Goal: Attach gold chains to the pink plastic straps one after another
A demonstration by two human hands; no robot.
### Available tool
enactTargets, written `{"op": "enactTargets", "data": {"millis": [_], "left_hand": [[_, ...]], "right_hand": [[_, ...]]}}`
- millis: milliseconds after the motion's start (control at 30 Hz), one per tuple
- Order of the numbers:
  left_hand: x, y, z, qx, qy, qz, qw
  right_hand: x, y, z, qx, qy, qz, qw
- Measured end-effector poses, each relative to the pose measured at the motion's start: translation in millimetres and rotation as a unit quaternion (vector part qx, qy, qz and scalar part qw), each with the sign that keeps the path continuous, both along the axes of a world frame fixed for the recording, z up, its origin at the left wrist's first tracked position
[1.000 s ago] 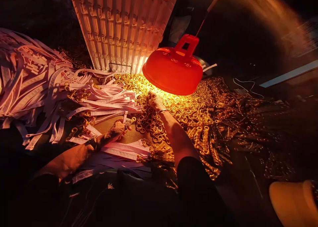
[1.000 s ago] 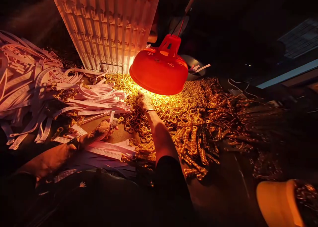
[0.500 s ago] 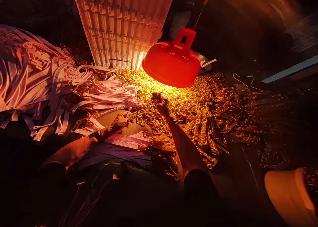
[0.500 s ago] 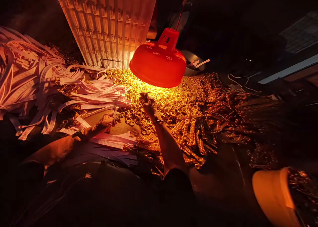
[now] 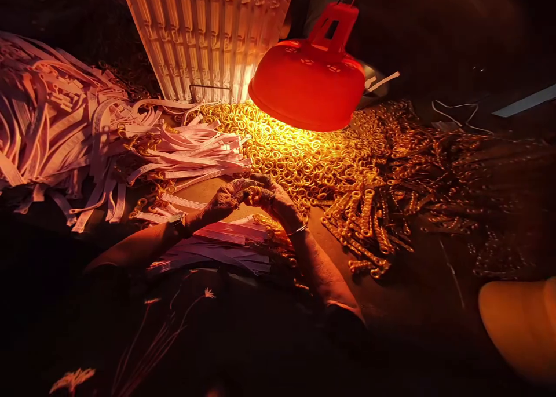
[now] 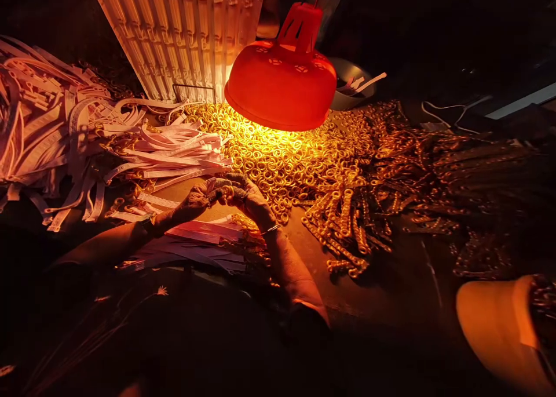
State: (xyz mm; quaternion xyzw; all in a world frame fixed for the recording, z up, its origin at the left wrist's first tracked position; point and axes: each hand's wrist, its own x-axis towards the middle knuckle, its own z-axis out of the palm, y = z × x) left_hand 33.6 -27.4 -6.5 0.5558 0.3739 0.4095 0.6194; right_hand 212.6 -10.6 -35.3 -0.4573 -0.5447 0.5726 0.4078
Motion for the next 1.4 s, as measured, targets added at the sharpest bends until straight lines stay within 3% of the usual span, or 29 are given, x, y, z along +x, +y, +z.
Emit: {"op": "enactTargets", "data": {"millis": [200, 333, 500, 700, 867, 1000, 1200, 1300, 1400], "left_hand": [[10.8, -1.9, 2.8, -0.03, -0.024, 0.035, 0.999], [10.5, 1.7, -10.8, -0.03, -0.012, 0.068, 0.997], [7.3, 5.1, -21.4, -0.034, -0.023, 0.105, 0.994], [8.8, 0.2, -20.9, -0.054, -0.025, 0.099, 0.993], [7.5, -2.7, -21.1, -0.007, 0.055, 0.077, 0.995], [5.3, 1.1, -18.8, 0.003, 0.063, 0.053, 0.997], [0.0, 21.1, -11.6, 0.004, 0.09, -0.014, 0.996], [0.2, 28.3, -3.1, -0.011, 0.079, -0.032, 0.996], [0.5, 29.8, -4.3, -0.11, 0.06, -0.012, 0.992]], "right_hand": [[-9.7, -2.5, -8.1, -0.074, 0.038, 0.034, 0.996], [-20.9, -3.8, -13.8, -0.079, 0.059, -0.002, 0.995], [-36.0, -15.3, -12.6, -0.076, 0.103, -0.106, 0.986], [-31.5, -28.5, 6.0, 0.006, -0.023, -0.08, 0.997], [-22.0, -25.5, 14.4, 0.123, -0.214, -0.069, 0.967], [-14.8, -18.5, 9.4, 0.118, -0.209, -0.032, 0.97], [-15.0, -7.9, 0.1, 0.096, -0.162, -0.037, 0.981], [-18.3, -2.2, -1.4, 0.186, -0.222, -0.075, 0.954], [-21.6, 2.0, -5.3, 0.285, -0.307, -0.108, 0.902]]}}
